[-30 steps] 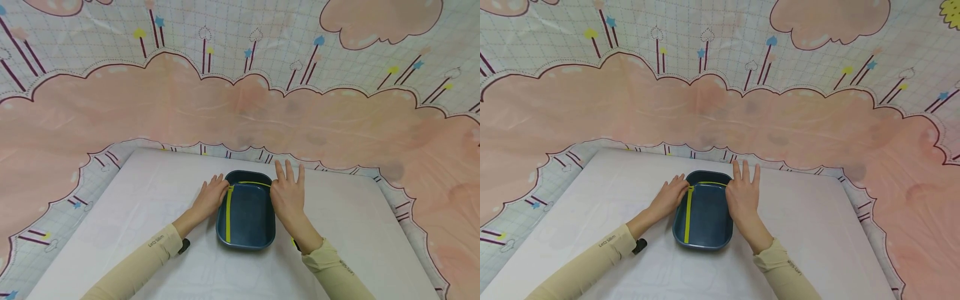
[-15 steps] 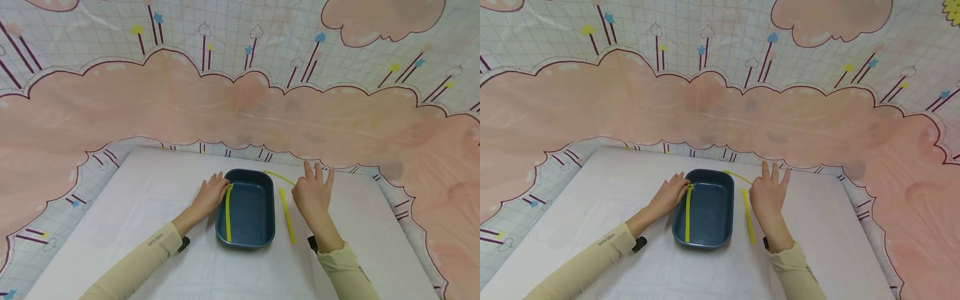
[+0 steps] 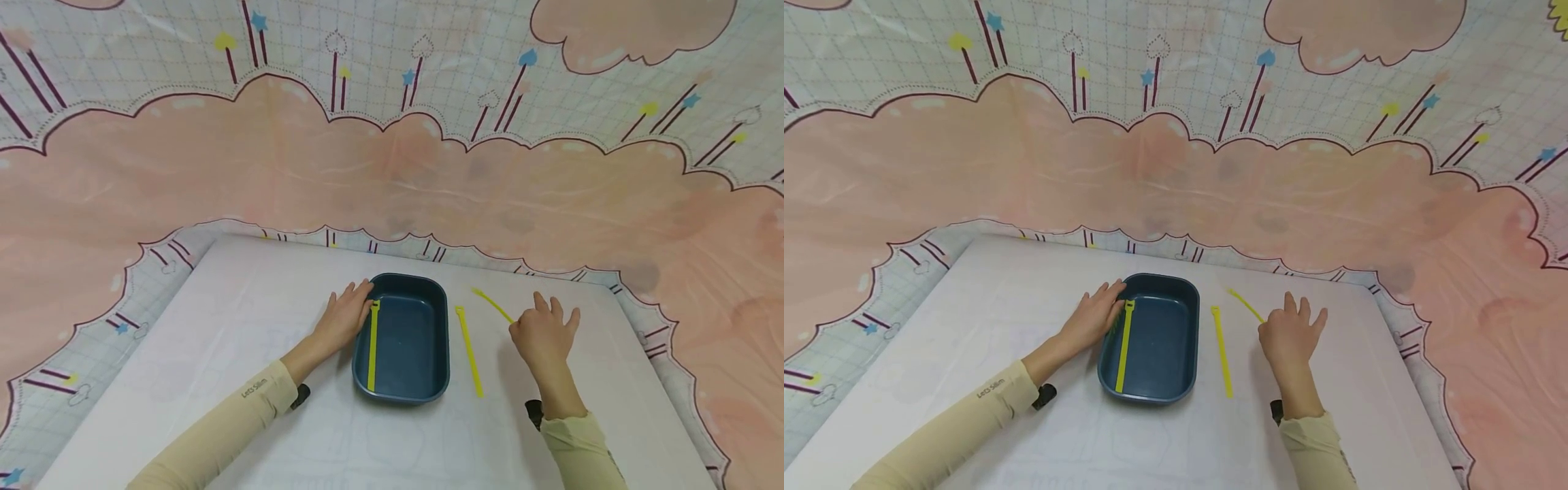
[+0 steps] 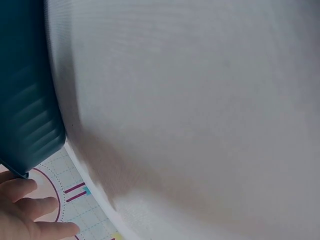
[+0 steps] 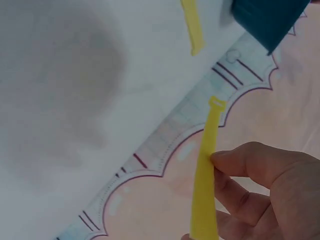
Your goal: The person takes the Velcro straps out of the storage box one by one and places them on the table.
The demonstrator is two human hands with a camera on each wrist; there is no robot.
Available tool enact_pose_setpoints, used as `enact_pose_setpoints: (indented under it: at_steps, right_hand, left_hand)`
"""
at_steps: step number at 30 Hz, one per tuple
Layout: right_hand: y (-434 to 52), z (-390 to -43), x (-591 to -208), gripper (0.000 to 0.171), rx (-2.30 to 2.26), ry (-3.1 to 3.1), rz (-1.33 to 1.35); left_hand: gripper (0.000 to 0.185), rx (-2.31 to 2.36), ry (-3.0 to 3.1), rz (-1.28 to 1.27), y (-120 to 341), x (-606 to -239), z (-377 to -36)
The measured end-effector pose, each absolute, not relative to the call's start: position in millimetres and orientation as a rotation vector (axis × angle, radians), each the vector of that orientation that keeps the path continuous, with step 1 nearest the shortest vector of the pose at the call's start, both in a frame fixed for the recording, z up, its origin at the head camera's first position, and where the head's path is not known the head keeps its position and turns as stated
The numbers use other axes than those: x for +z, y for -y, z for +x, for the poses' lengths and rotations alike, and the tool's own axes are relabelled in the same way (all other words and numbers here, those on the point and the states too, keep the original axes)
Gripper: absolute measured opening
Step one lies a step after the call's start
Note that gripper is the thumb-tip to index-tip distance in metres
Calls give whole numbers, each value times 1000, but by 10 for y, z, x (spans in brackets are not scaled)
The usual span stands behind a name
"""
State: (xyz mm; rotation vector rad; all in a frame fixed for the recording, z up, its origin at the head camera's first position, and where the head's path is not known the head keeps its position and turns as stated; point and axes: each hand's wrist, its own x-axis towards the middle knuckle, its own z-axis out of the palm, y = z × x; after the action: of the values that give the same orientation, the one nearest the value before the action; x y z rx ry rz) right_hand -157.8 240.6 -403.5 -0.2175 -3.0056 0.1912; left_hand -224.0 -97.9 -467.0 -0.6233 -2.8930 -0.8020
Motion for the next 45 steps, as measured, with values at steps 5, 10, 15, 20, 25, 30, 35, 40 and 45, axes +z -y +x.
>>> enact_pose_setpoints:
  at_steps: [5,10,15,20,25,30,35,40,45]
  right_hand:
    - [-2464,-1584,-4112,20,250,3036,-260]
    - [-2484,-1582,-4162,21,289,3069,-293]
    - [-2486,-1566,-4201,23,340,3092,-309]
    - [-2481,-1557,-4264,22,386,3129,-338]
    - [-2485,-1551,-4332,21,423,3147,-365]
    - [-2491,-1547,-4433,19,466,3174,-386]
    - [-2471,-1541,-4521,18,498,3206,-398]
    - [-2456,-1544,-4578,18,480,3218,-405]
    - [-2457,-1551,-4611,17,455,3223,-412]
  left_hand:
    - [40,-811,2878,-617,969,-4667,-2249]
    - [39,-809,2881,-612,962,-4664,-2249]
    - [40,-797,2899,-600,956,-4663,-2241]
    - [41,-789,2912,-594,959,-4659,-2226]
    - [42,-784,2907,-598,960,-4663,-2224]
    - [42,-789,2913,-590,964,-4668,-2227]
    - [42,-780,2916,-592,969,-4672,-2232]
    - [43,-778,2920,-598,965,-4670,-2234]
    - [43,-779,2920,-597,957,-4669,-2240]
